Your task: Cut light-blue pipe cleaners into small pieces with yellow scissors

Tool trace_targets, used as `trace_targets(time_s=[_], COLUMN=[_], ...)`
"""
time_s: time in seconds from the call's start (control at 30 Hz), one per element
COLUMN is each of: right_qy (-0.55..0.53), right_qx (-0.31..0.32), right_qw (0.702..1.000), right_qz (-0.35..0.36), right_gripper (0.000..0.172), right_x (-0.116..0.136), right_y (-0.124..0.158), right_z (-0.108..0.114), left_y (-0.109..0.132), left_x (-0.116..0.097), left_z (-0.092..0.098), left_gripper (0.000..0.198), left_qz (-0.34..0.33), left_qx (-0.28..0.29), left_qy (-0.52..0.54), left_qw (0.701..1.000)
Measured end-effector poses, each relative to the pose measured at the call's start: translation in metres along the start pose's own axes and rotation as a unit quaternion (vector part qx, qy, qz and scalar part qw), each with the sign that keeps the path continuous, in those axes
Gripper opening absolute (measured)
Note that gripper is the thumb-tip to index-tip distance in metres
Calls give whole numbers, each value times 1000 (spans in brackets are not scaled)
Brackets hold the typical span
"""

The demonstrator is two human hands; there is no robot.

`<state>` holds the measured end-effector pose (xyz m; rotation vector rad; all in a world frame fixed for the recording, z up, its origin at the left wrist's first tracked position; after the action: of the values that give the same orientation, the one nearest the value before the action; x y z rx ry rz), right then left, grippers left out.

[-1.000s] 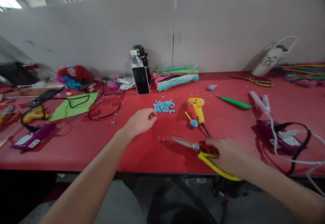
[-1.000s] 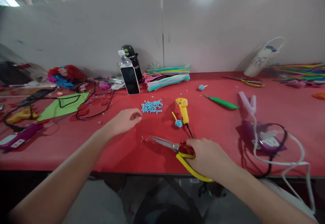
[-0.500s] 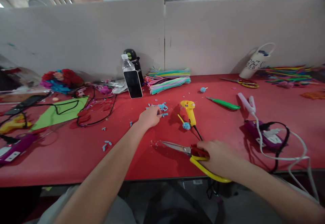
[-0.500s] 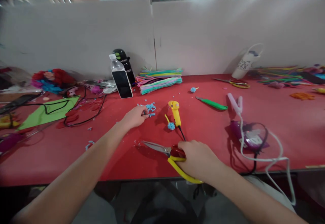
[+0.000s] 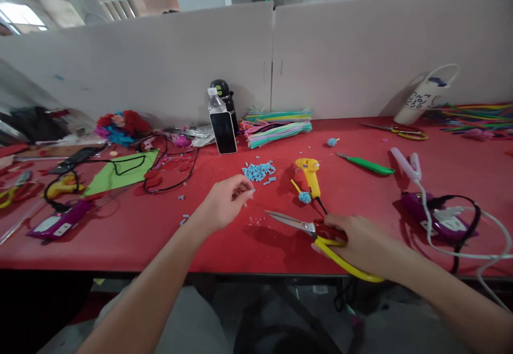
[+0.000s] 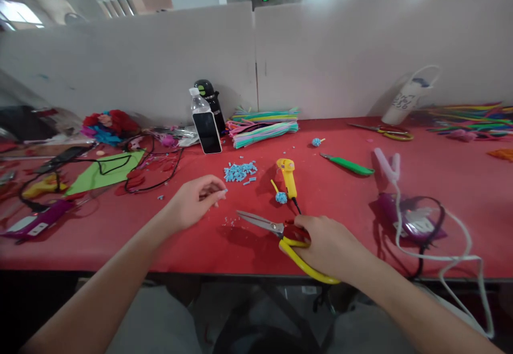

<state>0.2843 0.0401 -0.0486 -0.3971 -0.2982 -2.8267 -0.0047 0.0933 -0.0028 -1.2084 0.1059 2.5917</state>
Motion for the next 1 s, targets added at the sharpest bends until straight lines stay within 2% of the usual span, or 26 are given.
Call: trace_targets(time_s=[0.13, 0.33, 0.6, 1.0], right_qy=[-16, -61, -100, -91], right_qx=[-16, -28, -28, -18], right_qw=[1000, 997, 994, 995], right_qz=[19, 30, 31, 31], right_gripper=[27, 34, 35, 34], right_x=[3, 6, 13, 11], right_y=[1, 2, 5, 6], right_z=[4, 4, 8, 4], left_y=[24, 38, 43, 44], left_x=[-11, -12, -10, -15], left_z=[6, 7, 4, 5], left_gripper=[20, 19, 29, 17], left_qz=[-13, 3, 16, -59], left_qx=[-5, -2, 8, -4], left_qy=[37, 48, 64, -56], left_qw=[999, 999, 998, 997])
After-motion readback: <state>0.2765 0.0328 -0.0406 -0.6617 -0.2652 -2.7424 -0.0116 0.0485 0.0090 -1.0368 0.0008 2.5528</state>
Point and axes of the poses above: each hand's wrist, its own y-axis away from the middle knuckle, its own z-axis out of the back of the hand, x = y × z, the point moved 3 cm from there along -y, towards the middle knuckle, and after that the axes turned 2 degrees about y, right-handed, at the moved point
